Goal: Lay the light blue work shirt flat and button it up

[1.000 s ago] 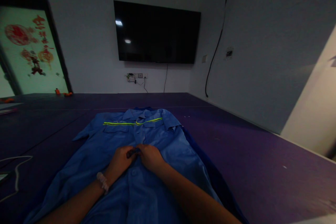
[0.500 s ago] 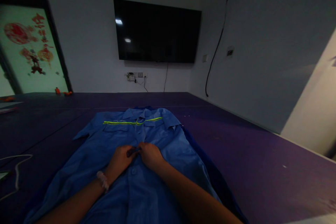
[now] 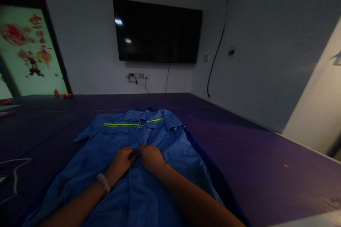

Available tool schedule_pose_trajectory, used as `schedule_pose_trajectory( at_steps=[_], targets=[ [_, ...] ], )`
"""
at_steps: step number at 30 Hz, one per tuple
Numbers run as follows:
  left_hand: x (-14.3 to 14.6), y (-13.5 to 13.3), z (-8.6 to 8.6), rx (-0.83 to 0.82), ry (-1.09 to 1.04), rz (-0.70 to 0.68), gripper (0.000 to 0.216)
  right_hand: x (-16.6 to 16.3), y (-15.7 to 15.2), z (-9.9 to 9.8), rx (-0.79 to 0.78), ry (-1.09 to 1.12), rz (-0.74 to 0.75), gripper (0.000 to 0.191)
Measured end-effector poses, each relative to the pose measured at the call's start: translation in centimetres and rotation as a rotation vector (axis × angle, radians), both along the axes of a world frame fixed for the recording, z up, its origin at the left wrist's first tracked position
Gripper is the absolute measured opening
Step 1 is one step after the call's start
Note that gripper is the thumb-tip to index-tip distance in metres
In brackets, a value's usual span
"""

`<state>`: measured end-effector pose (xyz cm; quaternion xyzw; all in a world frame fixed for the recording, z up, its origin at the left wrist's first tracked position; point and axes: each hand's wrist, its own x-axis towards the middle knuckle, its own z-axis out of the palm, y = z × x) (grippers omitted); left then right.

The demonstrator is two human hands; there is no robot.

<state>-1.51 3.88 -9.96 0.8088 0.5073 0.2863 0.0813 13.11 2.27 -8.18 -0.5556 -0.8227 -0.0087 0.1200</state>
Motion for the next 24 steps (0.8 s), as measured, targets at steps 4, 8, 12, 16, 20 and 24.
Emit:
schedule_pose_trajectory(
  at_steps=[4, 8, 12, 16, 20, 24],
  targets=[
    [0.06, -0.12, 0.14, -0.008, 0.003, -0.001, 0.017, -0.04, 0.05, -0.12, -0.002, -0.002, -0.001, 0.024],
    [0.01, -0.13, 0.05, 0.003, -0.012, -0.031, 0.018, -0.06, 0.02, -0.07, 0.0, -0.021, 0.024, 0.026],
    [-0.08, -0.01, -0.18, 0.001, -0.014, -0.033, 0.019, -0.06, -0.01, 0.0, 0.002, -0.059, 0.039, 0.027],
    [-0.16, 0.09, -0.39, 0.0, -0.022, -0.045, 0.017, -0.08, -0.16, 0.14, 0.004, -0.078, 0.057, 0.027],
    [-0.17, 0.04, -0.45, 0.013, -0.017, -0.057, 0.018, -0.04, -0.33, 0.35, 0.019, -0.096, 0.065, 0.027],
    [-0.05, -0.16, -0.2, 0.019, -0.015, -0.05, 0.018, 0.18, -0.4, 0.61, 0.009, -0.133, 0.098, 0.027]
  ],
)
